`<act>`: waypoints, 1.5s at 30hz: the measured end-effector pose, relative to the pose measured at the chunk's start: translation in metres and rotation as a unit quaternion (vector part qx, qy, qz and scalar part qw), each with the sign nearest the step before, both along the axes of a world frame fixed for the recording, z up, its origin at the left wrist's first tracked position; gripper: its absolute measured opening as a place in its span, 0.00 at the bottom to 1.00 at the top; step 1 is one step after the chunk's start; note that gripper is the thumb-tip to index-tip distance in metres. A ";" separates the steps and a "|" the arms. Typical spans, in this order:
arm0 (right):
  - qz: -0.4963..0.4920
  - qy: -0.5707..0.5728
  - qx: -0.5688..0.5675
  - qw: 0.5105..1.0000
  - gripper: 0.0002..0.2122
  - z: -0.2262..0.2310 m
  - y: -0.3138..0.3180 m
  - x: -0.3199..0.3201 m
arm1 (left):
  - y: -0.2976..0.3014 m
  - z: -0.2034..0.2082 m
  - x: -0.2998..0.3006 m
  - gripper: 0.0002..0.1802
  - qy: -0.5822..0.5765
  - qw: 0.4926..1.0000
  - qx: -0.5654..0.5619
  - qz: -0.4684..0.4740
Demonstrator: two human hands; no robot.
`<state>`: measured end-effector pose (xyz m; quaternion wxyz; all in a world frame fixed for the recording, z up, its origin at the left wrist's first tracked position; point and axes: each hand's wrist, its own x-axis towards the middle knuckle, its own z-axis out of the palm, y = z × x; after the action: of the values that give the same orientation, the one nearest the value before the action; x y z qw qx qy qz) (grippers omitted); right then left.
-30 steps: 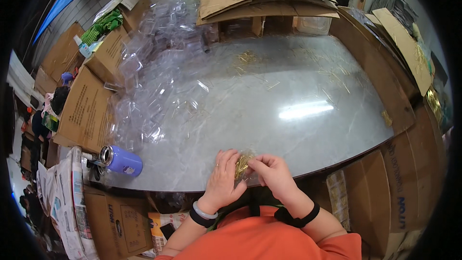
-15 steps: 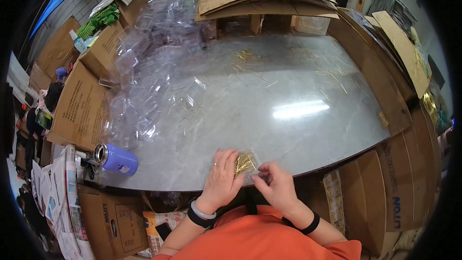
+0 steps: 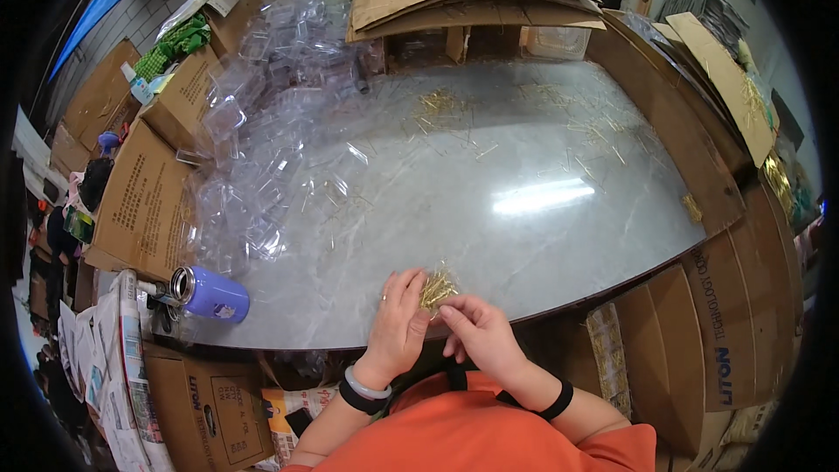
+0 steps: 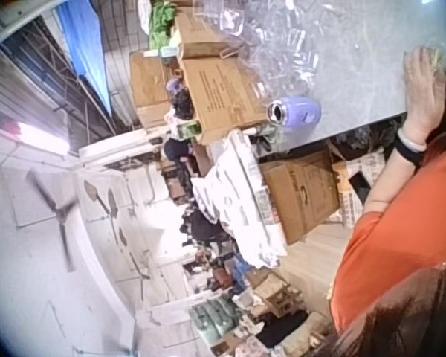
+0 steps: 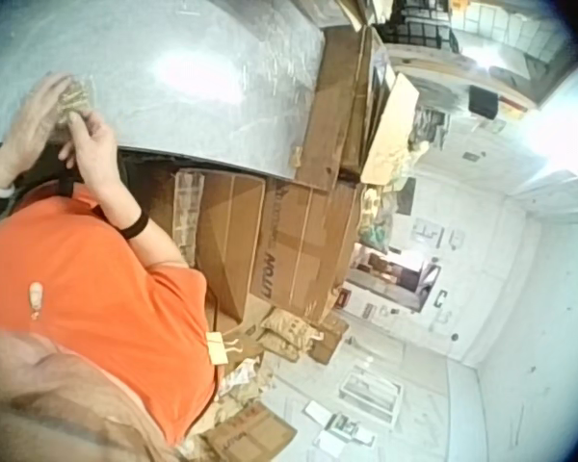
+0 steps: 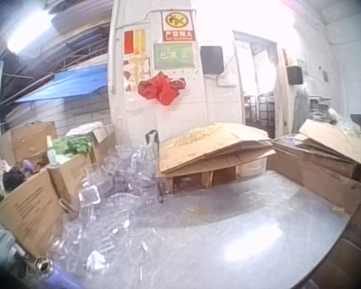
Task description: Picking small metal components from a table, placing them into small plastic bags, and packing the bags into a cardboard box.
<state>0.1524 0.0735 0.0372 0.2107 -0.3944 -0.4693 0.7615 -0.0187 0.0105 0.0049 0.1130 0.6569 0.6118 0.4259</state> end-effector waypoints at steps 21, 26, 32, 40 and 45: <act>0.184 -0.205 0.716 0.641 0.05 0.015 0.089 -0.007 | 0.002 0.003 0.004 0.34 0.085 0.996 -0.014 0.025; 0.221 -0.184 0.655 0.699 0.05 0.030 0.087 0.001 | 0.001 -0.001 0.002 0.34 0.068 0.997 -0.010 0.025; 0.070 -0.147 0.579 0.799 0.04 -0.004 0.061 -0.001 | -0.001 0.004 0.005 0.33 0.054 0.997 0.017 0.054; 0.085 -0.196 0.632 0.745 0.04 -0.003 0.077 -0.016 | 0.000 0.002 0.004 0.33 0.053 0.997 0.021 0.052; 0.142 -0.178 0.627 0.745 0.05 0.006 0.083 -0.008 | 0.000 0.001 0.004 0.33 0.056 0.996 0.031 0.058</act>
<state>0.1443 0.1563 0.0436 0.2125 -0.2312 -0.9204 0.2330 -0.0142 0.0104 0.0056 0.0327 0.6463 0.6409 0.4129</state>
